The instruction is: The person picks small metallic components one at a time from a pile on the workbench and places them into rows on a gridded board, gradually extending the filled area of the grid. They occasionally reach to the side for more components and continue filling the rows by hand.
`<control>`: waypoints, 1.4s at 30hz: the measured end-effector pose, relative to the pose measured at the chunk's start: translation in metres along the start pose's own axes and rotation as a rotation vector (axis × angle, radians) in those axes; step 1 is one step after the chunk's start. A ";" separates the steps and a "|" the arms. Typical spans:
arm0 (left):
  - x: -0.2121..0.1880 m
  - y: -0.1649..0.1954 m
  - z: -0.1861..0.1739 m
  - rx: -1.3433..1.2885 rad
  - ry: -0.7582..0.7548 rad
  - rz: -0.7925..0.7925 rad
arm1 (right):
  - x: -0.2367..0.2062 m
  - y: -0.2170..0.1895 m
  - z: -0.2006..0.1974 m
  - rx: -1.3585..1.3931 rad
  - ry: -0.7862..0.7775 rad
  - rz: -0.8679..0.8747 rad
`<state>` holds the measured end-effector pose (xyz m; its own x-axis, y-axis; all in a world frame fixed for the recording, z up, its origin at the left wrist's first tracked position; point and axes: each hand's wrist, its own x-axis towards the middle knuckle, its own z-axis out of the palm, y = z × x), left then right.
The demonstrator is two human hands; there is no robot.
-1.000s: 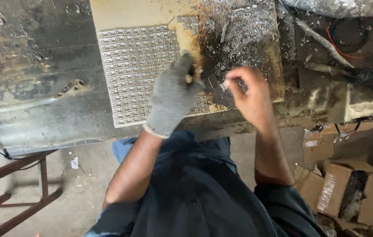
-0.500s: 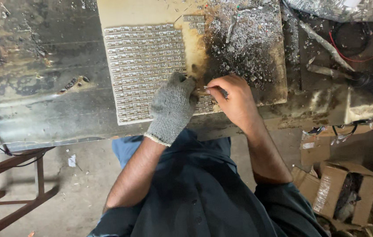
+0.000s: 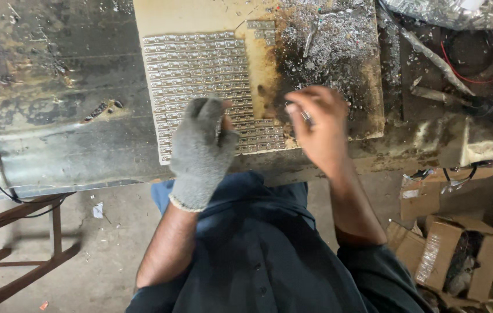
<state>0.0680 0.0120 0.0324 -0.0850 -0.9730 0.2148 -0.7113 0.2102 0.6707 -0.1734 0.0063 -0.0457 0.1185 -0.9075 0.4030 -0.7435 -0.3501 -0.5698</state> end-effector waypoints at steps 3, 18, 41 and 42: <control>-0.008 -0.006 -0.018 -0.040 0.090 0.050 | -0.004 0.012 -0.022 -0.086 0.018 0.076; -0.032 -0.042 -0.044 -0.095 0.255 -0.008 | -0.006 0.001 -0.019 0.371 -0.093 0.341; -0.031 -0.029 -0.033 -0.103 0.182 -0.029 | 0.000 0.002 0.002 0.011 -0.206 -0.080; -0.031 -0.029 -0.033 -0.103 0.185 -0.031 | 0.000 0.002 0.002 0.025 -0.210 -0.080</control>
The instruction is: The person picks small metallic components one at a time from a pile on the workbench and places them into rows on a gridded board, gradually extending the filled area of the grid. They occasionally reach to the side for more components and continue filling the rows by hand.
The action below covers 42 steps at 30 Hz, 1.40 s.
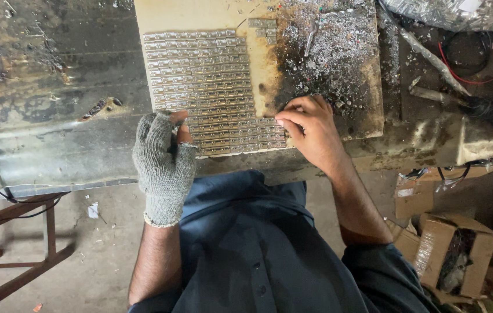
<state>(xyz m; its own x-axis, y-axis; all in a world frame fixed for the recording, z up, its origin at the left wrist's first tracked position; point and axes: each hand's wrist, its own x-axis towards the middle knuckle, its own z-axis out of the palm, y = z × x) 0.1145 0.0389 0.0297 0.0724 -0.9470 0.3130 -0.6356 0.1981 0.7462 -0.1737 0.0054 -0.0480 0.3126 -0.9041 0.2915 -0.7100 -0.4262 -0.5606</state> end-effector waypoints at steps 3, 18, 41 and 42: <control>0.000 -0.001 0.000 0.001 0.011 0.004 | -0.003 0.001 -0.004 0.032 0.078 0.037; -0.002 -0.005 0.004 -0.004 0.002 0.023 | -0.038 -0.011 -0.007 0.046 0.001 -0.012; -0.009 -0.009 -0.005 0.010 0.038 0.025 | -0.035 0.005 -0.022 0.077 0.176 -0.012; -0.011 -0.008 -0.008 0.028 0.034 0.002 | -0.033 0.018 -0.035 0.104 0.193 0.049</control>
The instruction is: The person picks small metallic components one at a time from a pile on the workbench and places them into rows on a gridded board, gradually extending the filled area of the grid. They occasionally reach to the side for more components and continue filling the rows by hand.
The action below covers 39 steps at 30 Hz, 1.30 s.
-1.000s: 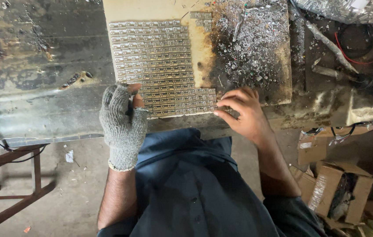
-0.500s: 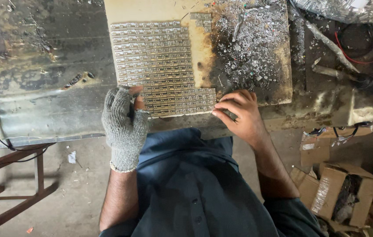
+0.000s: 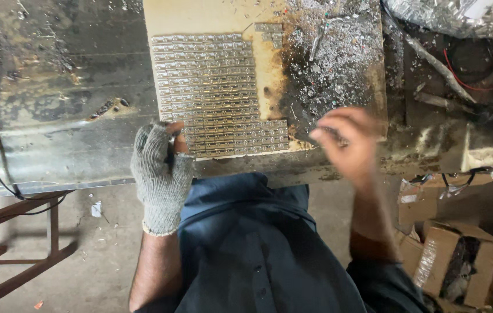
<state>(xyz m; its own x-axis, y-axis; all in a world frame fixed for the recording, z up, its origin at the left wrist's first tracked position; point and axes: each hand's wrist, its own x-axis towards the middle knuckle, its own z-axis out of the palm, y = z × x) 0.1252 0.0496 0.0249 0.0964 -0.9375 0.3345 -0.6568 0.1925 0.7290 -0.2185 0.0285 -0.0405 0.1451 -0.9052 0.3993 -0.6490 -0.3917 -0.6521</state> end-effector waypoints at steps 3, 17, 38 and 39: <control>-0.005 0.004 -0.012 0.043 -0.003 -0.038 | 0.031 0.054 -0.048 -0.137 0.107 -0.006; 0.004 0.019 0.000 0.013 0.042 0.037 | 0.235 0.212 -0.103 -0.544 -0.270 0.695; 0.023 0.013 0.005 0.003 -0.014 0.004 | 0.242 0.239 -0.116 -0.427 -0.346 0.876; 0.022 0.013 0.004 0.008 -0.014 -0.042 | 0.242 0.240 -0.114 -0.457 -0.339 0.855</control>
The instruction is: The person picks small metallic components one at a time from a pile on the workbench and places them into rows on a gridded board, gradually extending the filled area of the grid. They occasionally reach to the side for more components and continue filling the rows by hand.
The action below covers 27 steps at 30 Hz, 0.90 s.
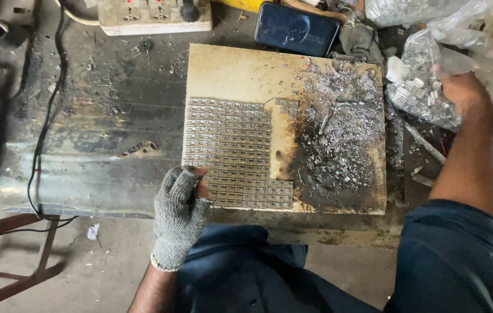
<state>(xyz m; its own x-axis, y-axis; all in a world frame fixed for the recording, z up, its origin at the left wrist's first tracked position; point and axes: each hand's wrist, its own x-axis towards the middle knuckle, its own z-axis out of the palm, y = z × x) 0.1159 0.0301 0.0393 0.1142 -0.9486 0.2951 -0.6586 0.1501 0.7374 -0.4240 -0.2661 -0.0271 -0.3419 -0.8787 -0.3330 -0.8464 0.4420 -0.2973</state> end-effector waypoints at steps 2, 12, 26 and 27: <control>-0.001 -0.001 -0.001 0.003 -0.006 -0.088 | 0.001 -0.001 0.002 -0.070 0.050 -0.020; -0.006 -0.005 -0.007 0.069 0.029 0.016 | -0.003 0.005 -0.002 -0.410 0.352 -0.231; -0.012 -0.010 -0.001 0.089 -0.018 -0.030 | -0.089 0.009 0.003 0.158 0.599 -0.843; -0.012 -0.009 0.001 0.064 -0.013 0.014 | -0.107 -0.006 0.023 0.252 0.428 -0.795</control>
<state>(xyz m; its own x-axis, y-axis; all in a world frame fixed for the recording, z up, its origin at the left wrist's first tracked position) 0.1200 0.0395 0.0290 0.0947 -0.9502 0.2970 -0.7061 0.1462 0.6929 -0.3728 -0.1706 -0.0105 0.1354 -0.9092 0.3938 -0.7996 -0.3350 -0.4984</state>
